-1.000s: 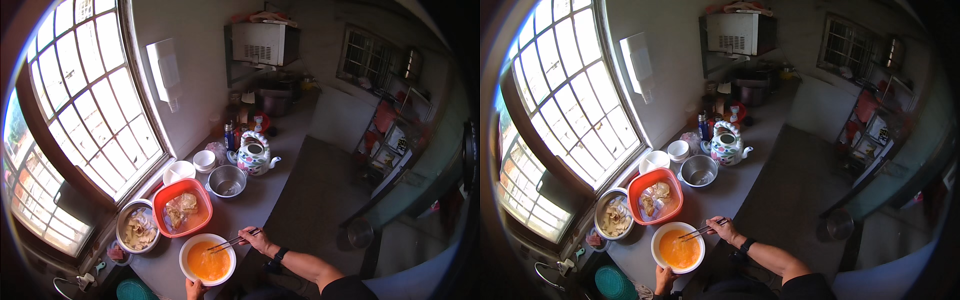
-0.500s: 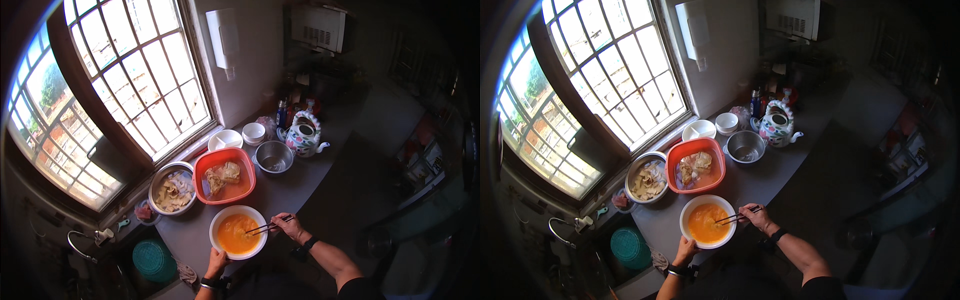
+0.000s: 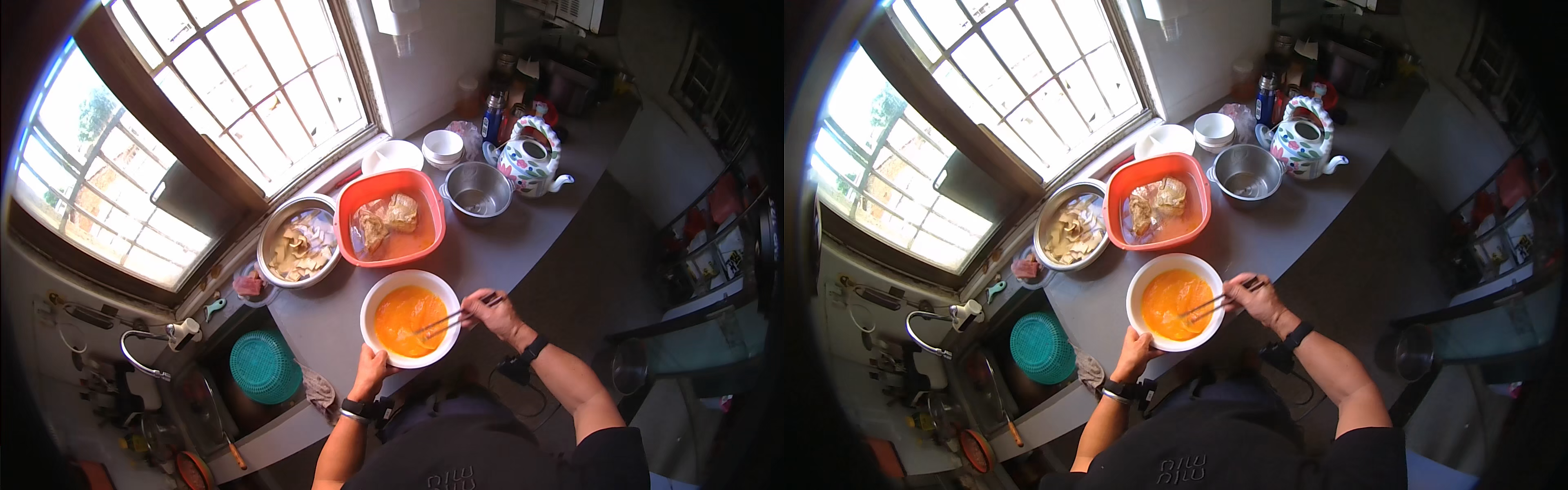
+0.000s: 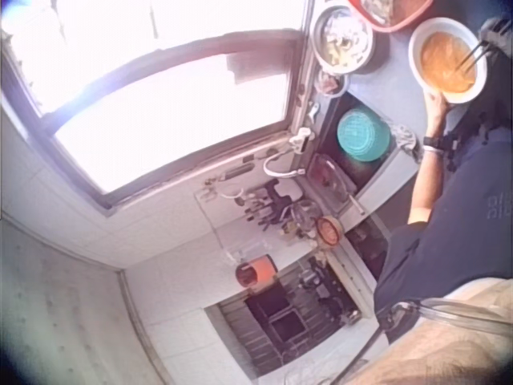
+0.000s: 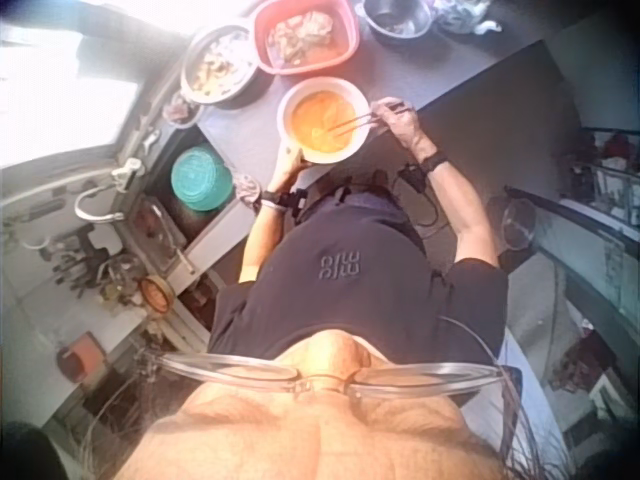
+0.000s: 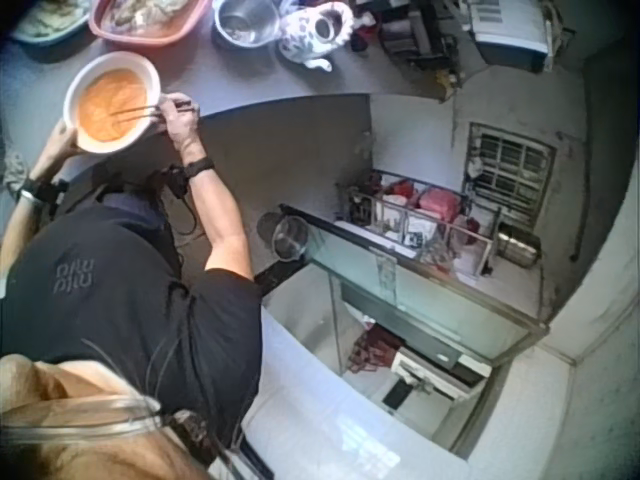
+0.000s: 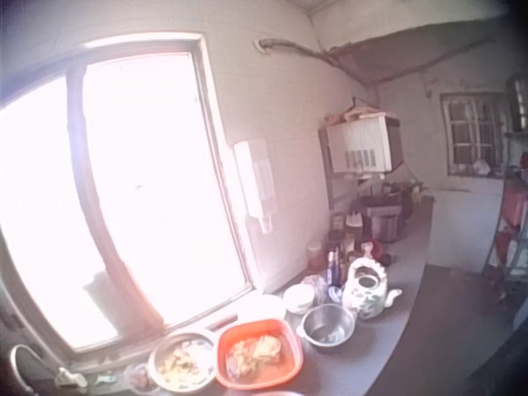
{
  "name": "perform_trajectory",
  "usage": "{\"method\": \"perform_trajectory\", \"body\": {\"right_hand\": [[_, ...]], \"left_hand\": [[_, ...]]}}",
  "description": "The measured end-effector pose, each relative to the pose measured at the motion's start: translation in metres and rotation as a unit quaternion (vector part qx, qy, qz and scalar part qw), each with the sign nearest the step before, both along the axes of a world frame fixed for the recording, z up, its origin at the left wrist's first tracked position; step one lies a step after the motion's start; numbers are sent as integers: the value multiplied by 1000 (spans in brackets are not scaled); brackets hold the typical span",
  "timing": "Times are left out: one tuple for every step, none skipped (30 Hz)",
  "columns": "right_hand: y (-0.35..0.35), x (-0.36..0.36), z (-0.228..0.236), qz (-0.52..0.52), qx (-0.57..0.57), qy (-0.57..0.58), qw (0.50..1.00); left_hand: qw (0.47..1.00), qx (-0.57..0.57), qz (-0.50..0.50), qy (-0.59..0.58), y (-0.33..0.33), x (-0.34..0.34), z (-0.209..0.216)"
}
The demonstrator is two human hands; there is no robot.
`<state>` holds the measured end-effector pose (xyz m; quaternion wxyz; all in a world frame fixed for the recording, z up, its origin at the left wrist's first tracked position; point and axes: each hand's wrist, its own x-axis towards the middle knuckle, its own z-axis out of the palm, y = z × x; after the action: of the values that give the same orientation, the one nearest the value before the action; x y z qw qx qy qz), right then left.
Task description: The person cracks eggs into a bowl by hand and then beats them with chopsticks.
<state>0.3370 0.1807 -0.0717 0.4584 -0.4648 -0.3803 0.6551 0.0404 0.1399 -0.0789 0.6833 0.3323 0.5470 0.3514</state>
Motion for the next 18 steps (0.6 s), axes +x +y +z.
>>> {"method": "perform_trajectory", "body": {"right_hand": [[5, 3, -3, -84, 54, 15, 995], [10, 9, -9, -110, 30, 5, 994], [11, 14, -14, -136, 5, -5, 991], [6, 11, -13, -55, -2, -7, 998], [0, 4, -7, 27, -12, -8, 1000], [-1, 2, 2, 14, 5, -13, 1000], [2, 6, 3, -63, 71, 11, 995], [7, 14, 1, -98, 67, -14, 993], [11, 20, -2, -134, 62, -39, 988], [7, 15, 2, -44, 57, -61, 996], [1, 11, 7, 12, 40, -56, 998], [2, 10, 14, -22, 67, -48, 996], [2, 12, 20, -57, 91, -43, 993], [8, 20, 16, -92, 80, -60, 991], [12, 26, 11, -127, 70, -76, 986], [6, 20, 14, -64, 60, -70, 994], [-1, 13, 16, 0, 50, -64, 997], [-1, 13, 15, -24, 56, -52, 997]], "left_hand": [[1000, -1, -1, -1, -1, 0, 0], [1000, 10, -4, 5, 1, 1, -3], [1000, 20, -7, 11, 3, 2, -6], [1000, 23, -6, 12, 4, 2, -2], [1000, 18, -5, 15, 3, 1, 3], [1000, 14, -5, 19, 2, 0, 6], [1000, 12, -7, 17, 2, 0, 2], [1000, 12, -8, 14, 4, 0, -5], [1000, 12, -9, 11, 4, 0, -9], [1000, 14, -10, 12, 4, 0, -6], [1000, 13, 2, 7, 2, 1, 0], [1000, 11, 14, 1, 2, 1, 3], [1000, 10, 11, -1, 2, 1, 1], [1000, 11, 1, 8, 3, 0, -3], [1000, 12, -9, 16, 3, 0, -5], [1000, 13, -10, 16, 3, 2, -3], [1000, 7, 5, 9, 1, 3, 0], [1000, 1, 21, 2, -1, 4, 1]]}}
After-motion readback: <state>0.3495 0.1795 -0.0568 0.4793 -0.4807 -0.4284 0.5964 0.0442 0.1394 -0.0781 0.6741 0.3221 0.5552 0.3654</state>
